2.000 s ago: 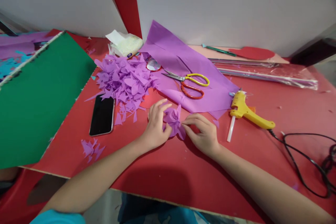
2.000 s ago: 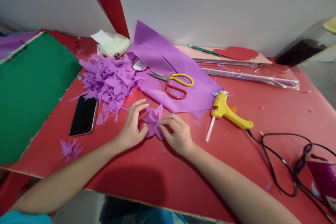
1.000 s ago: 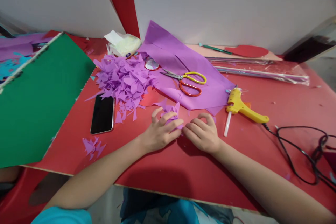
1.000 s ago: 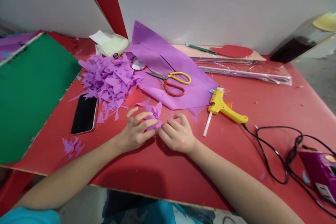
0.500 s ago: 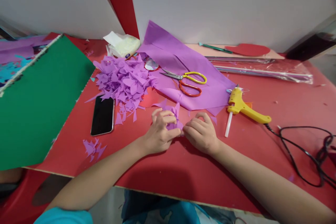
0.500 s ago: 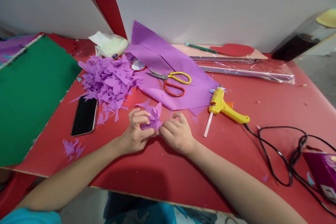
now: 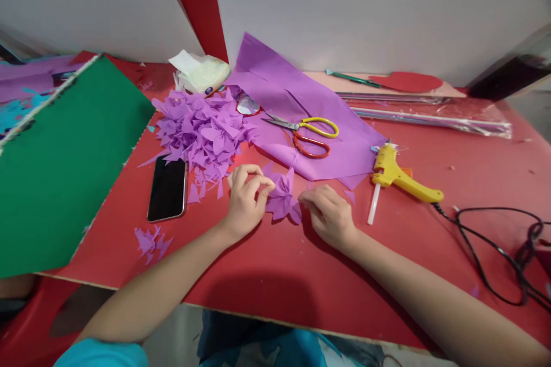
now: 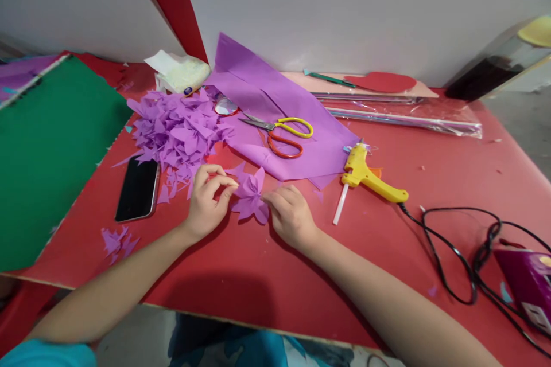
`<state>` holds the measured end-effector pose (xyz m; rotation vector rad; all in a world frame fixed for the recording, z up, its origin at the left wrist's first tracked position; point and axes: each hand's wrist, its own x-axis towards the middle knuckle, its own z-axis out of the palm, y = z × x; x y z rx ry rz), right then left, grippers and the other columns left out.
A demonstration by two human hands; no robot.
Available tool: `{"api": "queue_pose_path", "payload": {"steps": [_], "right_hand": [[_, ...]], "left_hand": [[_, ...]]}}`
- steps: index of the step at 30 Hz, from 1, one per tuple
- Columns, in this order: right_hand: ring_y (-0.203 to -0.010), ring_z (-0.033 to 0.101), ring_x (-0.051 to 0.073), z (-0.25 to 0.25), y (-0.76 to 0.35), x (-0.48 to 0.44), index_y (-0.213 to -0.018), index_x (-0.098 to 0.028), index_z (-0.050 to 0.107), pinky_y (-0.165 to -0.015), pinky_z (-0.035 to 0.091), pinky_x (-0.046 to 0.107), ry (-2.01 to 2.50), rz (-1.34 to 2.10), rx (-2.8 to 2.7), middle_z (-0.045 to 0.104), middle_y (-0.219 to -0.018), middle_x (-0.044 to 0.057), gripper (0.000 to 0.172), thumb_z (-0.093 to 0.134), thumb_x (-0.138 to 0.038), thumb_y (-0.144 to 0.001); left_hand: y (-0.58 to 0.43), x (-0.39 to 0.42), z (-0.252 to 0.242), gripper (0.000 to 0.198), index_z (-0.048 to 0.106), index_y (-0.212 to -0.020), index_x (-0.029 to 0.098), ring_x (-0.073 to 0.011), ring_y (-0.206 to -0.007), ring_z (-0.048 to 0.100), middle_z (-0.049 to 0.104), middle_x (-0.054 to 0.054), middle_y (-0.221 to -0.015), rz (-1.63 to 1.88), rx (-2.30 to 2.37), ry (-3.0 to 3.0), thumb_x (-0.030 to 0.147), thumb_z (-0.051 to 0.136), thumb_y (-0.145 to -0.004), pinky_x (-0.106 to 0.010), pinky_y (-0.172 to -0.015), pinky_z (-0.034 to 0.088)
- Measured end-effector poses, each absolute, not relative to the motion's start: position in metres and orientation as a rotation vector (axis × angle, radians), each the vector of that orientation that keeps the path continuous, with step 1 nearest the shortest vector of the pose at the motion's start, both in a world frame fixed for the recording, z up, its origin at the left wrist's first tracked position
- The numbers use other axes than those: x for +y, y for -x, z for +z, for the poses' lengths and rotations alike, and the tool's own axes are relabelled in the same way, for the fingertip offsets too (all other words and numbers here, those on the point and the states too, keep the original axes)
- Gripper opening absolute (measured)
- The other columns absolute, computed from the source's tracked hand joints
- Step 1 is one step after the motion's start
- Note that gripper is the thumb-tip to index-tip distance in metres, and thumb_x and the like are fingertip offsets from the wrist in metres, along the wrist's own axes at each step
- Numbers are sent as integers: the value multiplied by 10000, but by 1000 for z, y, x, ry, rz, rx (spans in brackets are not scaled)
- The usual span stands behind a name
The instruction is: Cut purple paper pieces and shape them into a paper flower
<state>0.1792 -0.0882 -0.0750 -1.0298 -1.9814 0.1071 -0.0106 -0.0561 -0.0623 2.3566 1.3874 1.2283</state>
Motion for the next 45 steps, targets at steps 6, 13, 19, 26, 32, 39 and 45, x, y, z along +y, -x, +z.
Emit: {"api": "queue_pose_path", "payload": {"steps": [6, 13, 19, 26, 32, 39, 45], "right_hand": [[-415, 538, 127, -75, -179, -92, -708, -181, 518, -426, 367, 226, 1264, 129, -2014, 595, -507, 17, 178, 414, -144, -849], [-432, 513, 119, -76, -177, -89, -629, -190, 516, -443, 375, 222, 1253, 84, -1973, 558, -492, 3, 215, 477, -178, -841], [-639, 623, 149, -78, -179, -86, -750, -195, 582, -596, 494, 244, 1126, 258, -1917, 657, -691, 36, 197, 445, -59, -792], [-472, 540, 120, -72, -181, -88, -702, -200, 553, -489, 414, 232, 1450, 501, -1660, 590, -554, -18, 153, 453, -189, -818], [-420, 354, 89, -77, -181, -83, -582, -212, 389, -418, 300, 214, 1434, 839, -1379, 356, -465, -63, 338, 398, -374, -879], [-471, 438, 86, -74, -177, -78, -666, -188, 533, -469, 371, 214, 1301, 1024, -1159, 503, -553, -41, 180, 636, -325, -722], [-408, 412, 85, -84, -181, -80, -549, -190, 436, -425, 367, 220, 1205, 1099, -1188, 431, -452, -41, 430, 441, -483, -864]], "left_hand": [[12, -52, -62, 245, 530, -650, 170, -200, -845, 480, 533, -54, -861, 1046, 1568, -2297, 234, 451, -873, -366, -775, 356], [11, -51, -70, 254, 553, -1075, 165, -235, -980, 434, 496, -88, -1001, 818, 1560, -2238, 262, 492, -848, -397, -884, 376], [9, -52, -69, 120, 601, -754, 161, -214, -909, 455, 510, -65, -915, 774, 1454, -2183, 277, 598, -785, -372, -838, 385], [4, -56, -59, 143, 499, -697, 173, -123, -643, 551, 575, 13, -666, 954, 1226, -1656, 264, 561, -789, -246, -625, 428], [1, -59, -59, 179, 541, -764, 156, -141, -668, 643, 651, -9, -699, 1053, 1104, -1172, 301, 640, -732, -274, -680, 505], [-3, -59, -64, 220, 587, -832, 150, -130, -666, 656, 682, -5, -731, 1126, 969, -910, 237, 715, -677, -260, -689, 538], [-3, -60, -63, 248, 588, -834, 142, -127, -671, 652, 685, -11, -731, 1105, 956, -864, 221, 738, -652, -265, -705, 537]]}}
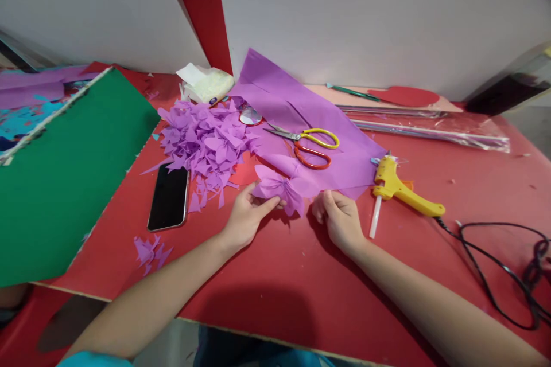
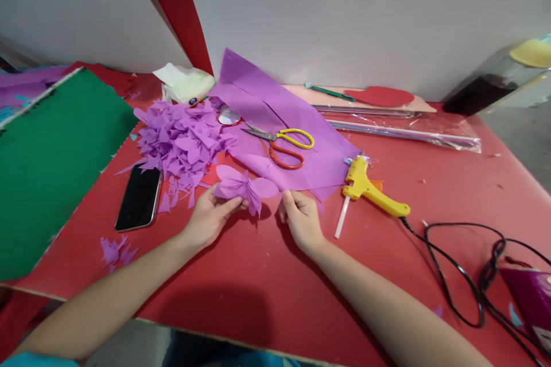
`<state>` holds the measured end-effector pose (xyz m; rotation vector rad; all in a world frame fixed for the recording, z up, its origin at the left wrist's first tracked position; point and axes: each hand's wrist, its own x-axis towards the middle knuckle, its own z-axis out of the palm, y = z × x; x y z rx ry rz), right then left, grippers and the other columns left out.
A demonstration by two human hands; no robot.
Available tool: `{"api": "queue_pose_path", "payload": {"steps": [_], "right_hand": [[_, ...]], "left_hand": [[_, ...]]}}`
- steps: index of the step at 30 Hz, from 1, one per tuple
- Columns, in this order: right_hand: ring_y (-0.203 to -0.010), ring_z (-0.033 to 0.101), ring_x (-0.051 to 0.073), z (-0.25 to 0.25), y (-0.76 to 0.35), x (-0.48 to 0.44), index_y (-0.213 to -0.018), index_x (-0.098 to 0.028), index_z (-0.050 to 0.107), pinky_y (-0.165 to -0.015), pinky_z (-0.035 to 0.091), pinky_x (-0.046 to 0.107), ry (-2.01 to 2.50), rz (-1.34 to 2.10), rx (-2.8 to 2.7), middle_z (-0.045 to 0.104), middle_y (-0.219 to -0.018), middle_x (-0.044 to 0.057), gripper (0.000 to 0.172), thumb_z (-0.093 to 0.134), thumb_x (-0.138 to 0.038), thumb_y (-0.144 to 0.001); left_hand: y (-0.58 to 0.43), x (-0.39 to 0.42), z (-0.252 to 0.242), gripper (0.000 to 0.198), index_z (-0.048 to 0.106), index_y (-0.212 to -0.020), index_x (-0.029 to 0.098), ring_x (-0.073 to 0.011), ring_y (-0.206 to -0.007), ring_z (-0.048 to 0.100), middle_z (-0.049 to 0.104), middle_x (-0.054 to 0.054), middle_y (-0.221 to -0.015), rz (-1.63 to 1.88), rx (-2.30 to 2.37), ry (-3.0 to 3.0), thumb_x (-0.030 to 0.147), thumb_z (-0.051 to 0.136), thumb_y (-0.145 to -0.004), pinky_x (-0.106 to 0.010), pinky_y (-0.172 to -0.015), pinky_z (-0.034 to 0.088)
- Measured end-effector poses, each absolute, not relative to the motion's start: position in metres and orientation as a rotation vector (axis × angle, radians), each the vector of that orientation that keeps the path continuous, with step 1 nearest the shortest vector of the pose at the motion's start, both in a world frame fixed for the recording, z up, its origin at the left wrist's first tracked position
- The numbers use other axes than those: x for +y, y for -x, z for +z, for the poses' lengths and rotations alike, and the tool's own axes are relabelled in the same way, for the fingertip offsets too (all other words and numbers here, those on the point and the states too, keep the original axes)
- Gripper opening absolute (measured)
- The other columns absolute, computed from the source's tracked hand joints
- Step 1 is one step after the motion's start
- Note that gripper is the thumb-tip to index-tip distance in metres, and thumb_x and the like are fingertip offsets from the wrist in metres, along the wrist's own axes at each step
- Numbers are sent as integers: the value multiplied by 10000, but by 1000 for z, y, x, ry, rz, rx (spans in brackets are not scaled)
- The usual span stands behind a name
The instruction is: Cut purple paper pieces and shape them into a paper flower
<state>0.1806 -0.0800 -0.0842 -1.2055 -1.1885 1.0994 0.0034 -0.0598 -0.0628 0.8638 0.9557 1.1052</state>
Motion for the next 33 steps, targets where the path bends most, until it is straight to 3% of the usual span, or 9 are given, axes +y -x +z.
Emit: {"api": "queue_pose_path", "payload": {"steps": [3, 6, 8, 14, 24, 31, 33], "right_hand": [[-605, 590, 140, -81, -177, -81, -912, -219, 505, -525, 502, 269, 1085, 1077, -1334, 605, -818, 38, 405, 501, -601, -778], [-926, 612, 216, -77, -173, -84, -1108, -253, 440, -667, 551, 326, 1131, 950, -1479, 562, -1095, 97, 511, 586, -567, -732], [-976, 596, 228, -75, -171, -85, -1103, -236, 451, -724, 545, 347, 1243, 866, -1489, 577, -1068, 96, 435, 613, -440, -755], [-610, 603, 135, -76, -171, -86, -1081, -210, 460, -563, 512, 267, 1322, 789, -1481, 624, -766, 4, 331, 556, -201, -765], [-757, 669, 162, -74, -170, -90, -1034, -232, 469, -658, 546, 277, 1289, 473, -1668, 669, -873, 39, 303, 575, -166, -758], [-726, 668, 162, -74, -170, -91, -991, -235, 474, -640, 545, 270, 1364, 406, -1664, 676, -859, 39, 265, 569, -164, -754], [-715, 664, 160, -74, -170, -91, -982, -233, 474, -637, 542, 268, 1355, 417, -1687, 676, -850, 38, 244, 557, -164, -763]], "left_hand": [[-4, -61, -63, 298, 577, -859, 147, -142, -692, 650, 684, -21, -770, 1096, 964, -914, 240, 749, -635, -298, -725, 540], [-5, -64, -65, 377, 561, -902, 157, -156, -761, 645, 678, -39, -870, 1056, 994, -992, 237, 766, -597, -314, -746, 532], [-6, -66, -65, 346, 550, -880, 160, -150, -783, 633, 664, -31, -866, 1001, 1021, -1053, 226, 751, -607, -298, -753, 518], [-7, -66, -63, 333, 473, -771, 169, -82, -684, 568, 566, 36, -732, 943, 984, -1048, 162, 742, -574, -215, -687, 481], [-4, -68, -60, 460, 514, -889, 188, -127, -766, 570, 561, 2, -814, 869, 881, -1053, 255, 789, -526, -263, -728, 478], [-5, -71, -54, 656, 475, -1074, 187, -198, -946, 586, 604, -73, -994, 897, 949, -1140, 383, 783, -529, -304, -824, 469], [-5, -71, -55, 621, 470, -1066, 185, -194, -930, 594, 615, -65, -974, 896, 984, -1148, 357, 772, -551, -307, -813, 476]]}}
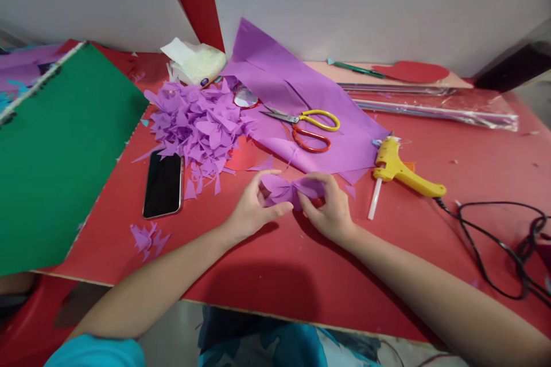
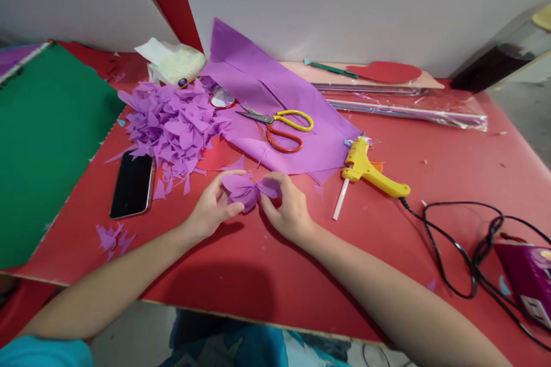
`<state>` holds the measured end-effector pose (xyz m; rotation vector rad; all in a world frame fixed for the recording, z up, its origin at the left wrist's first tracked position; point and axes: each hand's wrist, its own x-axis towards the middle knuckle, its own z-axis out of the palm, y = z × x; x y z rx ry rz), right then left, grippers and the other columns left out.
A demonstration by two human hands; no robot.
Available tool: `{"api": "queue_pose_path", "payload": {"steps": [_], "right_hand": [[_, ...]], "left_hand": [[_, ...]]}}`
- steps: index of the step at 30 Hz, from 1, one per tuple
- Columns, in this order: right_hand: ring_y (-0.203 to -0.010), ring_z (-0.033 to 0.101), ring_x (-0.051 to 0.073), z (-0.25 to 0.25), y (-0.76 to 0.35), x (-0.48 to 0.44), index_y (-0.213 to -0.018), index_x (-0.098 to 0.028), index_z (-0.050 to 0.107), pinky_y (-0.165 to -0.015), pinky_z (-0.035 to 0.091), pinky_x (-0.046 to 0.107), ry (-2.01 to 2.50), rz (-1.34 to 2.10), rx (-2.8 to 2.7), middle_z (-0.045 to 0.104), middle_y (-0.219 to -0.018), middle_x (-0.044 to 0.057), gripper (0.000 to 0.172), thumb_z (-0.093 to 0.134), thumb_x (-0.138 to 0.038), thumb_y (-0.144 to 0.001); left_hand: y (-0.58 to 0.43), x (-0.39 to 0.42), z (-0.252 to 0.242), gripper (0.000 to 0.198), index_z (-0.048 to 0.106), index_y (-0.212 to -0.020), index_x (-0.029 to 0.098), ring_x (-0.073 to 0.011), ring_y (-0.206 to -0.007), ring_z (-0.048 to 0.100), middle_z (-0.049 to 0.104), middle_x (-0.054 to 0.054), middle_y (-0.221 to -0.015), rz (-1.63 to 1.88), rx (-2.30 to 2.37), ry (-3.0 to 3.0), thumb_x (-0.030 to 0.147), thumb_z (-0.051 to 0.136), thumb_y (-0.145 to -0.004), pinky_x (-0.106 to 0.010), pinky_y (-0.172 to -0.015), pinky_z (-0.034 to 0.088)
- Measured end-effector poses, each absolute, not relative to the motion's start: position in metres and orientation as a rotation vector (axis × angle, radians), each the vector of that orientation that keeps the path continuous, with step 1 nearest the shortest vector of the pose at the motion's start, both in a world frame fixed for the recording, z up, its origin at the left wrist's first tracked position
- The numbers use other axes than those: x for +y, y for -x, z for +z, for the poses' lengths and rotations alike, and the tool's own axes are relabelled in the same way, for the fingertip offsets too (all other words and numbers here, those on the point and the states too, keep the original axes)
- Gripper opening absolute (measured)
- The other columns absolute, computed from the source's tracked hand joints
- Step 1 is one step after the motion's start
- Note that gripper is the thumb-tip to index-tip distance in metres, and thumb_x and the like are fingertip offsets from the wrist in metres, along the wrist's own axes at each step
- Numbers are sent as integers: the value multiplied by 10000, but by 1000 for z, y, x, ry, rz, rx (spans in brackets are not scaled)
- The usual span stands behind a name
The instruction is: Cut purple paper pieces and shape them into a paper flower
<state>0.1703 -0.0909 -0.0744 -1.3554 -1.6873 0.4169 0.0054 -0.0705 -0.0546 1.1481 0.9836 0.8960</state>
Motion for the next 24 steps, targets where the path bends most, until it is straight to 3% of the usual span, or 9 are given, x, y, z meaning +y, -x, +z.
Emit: {"api": "queue_pose_path", "payload": {"steps": [6, 11, 15, 19, 24], "right_hand": [[-749, 649, 160, -75, -172, -90, -999, -230, 457, -667, 529, 281, 1282, 481, -1777, 659, -882, 47, 225, 508, -153, -794], [-873, 596, 199, -72, -175, -87, -1066, -208, 440, -742, 516, 350, 1161, 586, -1810, 589, -988, 96, 281, 527, -286, -811], [-818, 557, 171, -72, -178, -80, -854, -221, 522, -710, 495, 331, 1191, 523, -1631, 551, -851, 45, 60, 463, -209, -852], [-738, 552, 153, -73, -179, -77, -686, -215, 564, -669, 486, 308, 1288, 513, -1589, 549, -790, 22, 109, 588, -158, -776], [-788, 564, 165, -73, -179, -78, -661, -208, 615, -694, 499, 321, 1293, 561, -1588, 547, -829, 28, 92, 650, -174, -739]], "left_hand": [[-6, -65, -61, 363, 505, -945, 176, -145, -857, 610, 636, -34, -899, 957, 1027, -1083, 236, 708, -650, -276, -792, 486], [-4, -60, -63, 272, 549, -910, 158, -152, -855, 610, 647, -48, -902, 976, 1061, -1116, 216, 676, -677, -281, -786, 485], [-1, -58, -64, 239, 579, -886, 146, -153, -834, 606, 651, -51, -888, 982, 1105, -1193, 213, 663, -672, -285, -793, 480], [1, -57, -65, 242, 603, -898, 136, -159, -826, 600, 651, -53, -895, 976, 1107, -1243, 222, 652, -677, -282, -790, 476], [2, -57, -64, 244, 604, -899, 133, -153, -815, 588, 639, -46, -890, 924, 1071, -1278, 238, 646, -683, -265, -761, 470]]}}
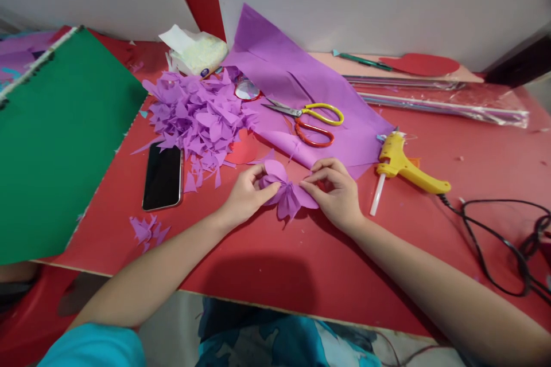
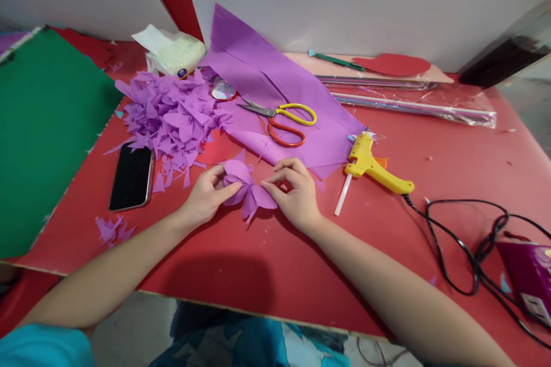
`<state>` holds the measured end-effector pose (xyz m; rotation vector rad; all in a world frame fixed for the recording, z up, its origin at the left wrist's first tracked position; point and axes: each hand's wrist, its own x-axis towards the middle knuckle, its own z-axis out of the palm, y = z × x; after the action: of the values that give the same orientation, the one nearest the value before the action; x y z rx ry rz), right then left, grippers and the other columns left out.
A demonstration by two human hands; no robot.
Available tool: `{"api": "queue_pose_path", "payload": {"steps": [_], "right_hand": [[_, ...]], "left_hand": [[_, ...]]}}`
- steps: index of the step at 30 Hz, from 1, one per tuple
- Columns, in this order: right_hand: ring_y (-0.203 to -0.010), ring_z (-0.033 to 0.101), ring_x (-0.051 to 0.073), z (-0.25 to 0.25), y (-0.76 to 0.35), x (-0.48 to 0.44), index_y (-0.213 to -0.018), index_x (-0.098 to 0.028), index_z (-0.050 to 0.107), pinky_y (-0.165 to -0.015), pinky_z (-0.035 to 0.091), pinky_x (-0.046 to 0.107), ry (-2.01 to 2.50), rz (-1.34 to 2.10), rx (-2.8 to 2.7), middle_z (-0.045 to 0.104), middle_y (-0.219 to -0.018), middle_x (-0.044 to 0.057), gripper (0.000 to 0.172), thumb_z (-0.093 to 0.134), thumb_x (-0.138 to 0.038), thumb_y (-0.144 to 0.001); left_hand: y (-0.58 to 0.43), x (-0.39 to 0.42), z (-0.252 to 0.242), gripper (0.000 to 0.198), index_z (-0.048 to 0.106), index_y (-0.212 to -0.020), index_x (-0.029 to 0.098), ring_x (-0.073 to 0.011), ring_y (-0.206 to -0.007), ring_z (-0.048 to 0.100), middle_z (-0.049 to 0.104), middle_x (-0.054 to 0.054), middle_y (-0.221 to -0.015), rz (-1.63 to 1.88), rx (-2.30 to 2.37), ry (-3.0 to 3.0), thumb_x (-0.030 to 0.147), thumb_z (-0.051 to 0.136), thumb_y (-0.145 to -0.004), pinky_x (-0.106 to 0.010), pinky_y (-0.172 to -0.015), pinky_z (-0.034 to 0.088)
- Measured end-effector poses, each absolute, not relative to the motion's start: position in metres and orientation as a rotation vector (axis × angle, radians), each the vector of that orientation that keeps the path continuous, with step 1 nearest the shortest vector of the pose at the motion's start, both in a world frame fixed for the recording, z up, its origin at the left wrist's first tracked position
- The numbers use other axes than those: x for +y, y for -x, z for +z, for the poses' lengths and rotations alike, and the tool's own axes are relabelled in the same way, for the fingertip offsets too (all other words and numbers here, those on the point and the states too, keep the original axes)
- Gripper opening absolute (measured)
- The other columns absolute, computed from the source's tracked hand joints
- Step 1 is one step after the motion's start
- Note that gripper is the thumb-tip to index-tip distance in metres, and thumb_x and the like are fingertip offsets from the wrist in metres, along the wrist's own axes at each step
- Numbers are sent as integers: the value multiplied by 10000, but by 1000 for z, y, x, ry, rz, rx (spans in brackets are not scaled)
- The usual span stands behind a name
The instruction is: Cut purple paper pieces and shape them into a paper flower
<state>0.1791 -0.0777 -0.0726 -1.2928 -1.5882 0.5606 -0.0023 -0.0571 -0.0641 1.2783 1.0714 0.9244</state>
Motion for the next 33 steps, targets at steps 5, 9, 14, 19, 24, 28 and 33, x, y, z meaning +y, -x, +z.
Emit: {"api": "queue_pose_path", "payload": {"steps": [5, 9, 14, 19, 24, 28, 33], "right_hand": [[-842, 571, 166, -71, -181, -77, -843, -239, 657, -741, 513, 350, 1159, 608, -1699, 547, -890, 39, 153, 515, -181, -847], [-926, 545, 193, -69, -183, -76, -833, -231, 652, -788, 505, 373, 1065, 561, -1799, 510, -950, 57, 62, 621, -211, -783], [-798, 568, 174, -67, -182, -75, -863, -213, 623, -706, 510, 356, 868, 624, -1917, 574, -840, 52, 80, 607, -184, -791], [-738, 573, 186, -72, -181, -75, -867, -207, 611, -711, 489, 403, 810, 566, -1957, 648, -765, 51, 102, 617, -146, -784], [-754, 576, 188, -75, -181, -75, -858, -210, 610, -703, 492, 393, 833, 555, -1940, 644, -768, 52, 85, 613, -152, -796], [-752, 578, 183, -75, -181, -76, -860, -201, 610, -697, 497, 381, 857, 567, -1919, 624, -766, 54, 77, 607, -152, -802], [-712, 572, 169, -73, -180, -77, -827, -196, 607, -666, 499, 361, 871, 570, -1901, 609, -736, 48, 78, 572, -126, -817]], "left_hand": [[2, -57, -59, 164, 579, -824, 137, -131, -723, 561, 609, -19, -794, 836, 1074, -1371, 224, 610, -688, -253, -694, 460], [4, -58, -58, 168, 572, -851, 137, -123, -693, 544, 604, -20, -788, 799, 1049, -1467, 192, 589, -693, -244, -663, 446], [5, -58, -59, 92, 533, -754, 145, -103, -634, 493, 536, 17, -692, 800, 1078, -1553, 194, 588, -700, -223, -619, 407], [4, -57, -56, 100, 529, -748, 153, -99, -642, 495, 540, 24, -698, 829, 1062, -1556, 189, 602, -690, -213, -622, 407], [3, -57, -54, 104, 525, -724, 157, -105, -672, 516, 546, 22, -706, 844, 1007, -1474, 197, 615, -690, -223, -661, 425], [2, -57, -56, 158, 523, -756, 160, -100, -677, 518, 543, 30, -726, 862, 968, -1340, 216, 647, -677, -223, -674, 428], [2, -58, -63, 169, 550, -795, 160, -99, -700, 535, 553, 24, -748, 904, 919, -1162, 217, 665, -684, -234, -709, 433]]}}
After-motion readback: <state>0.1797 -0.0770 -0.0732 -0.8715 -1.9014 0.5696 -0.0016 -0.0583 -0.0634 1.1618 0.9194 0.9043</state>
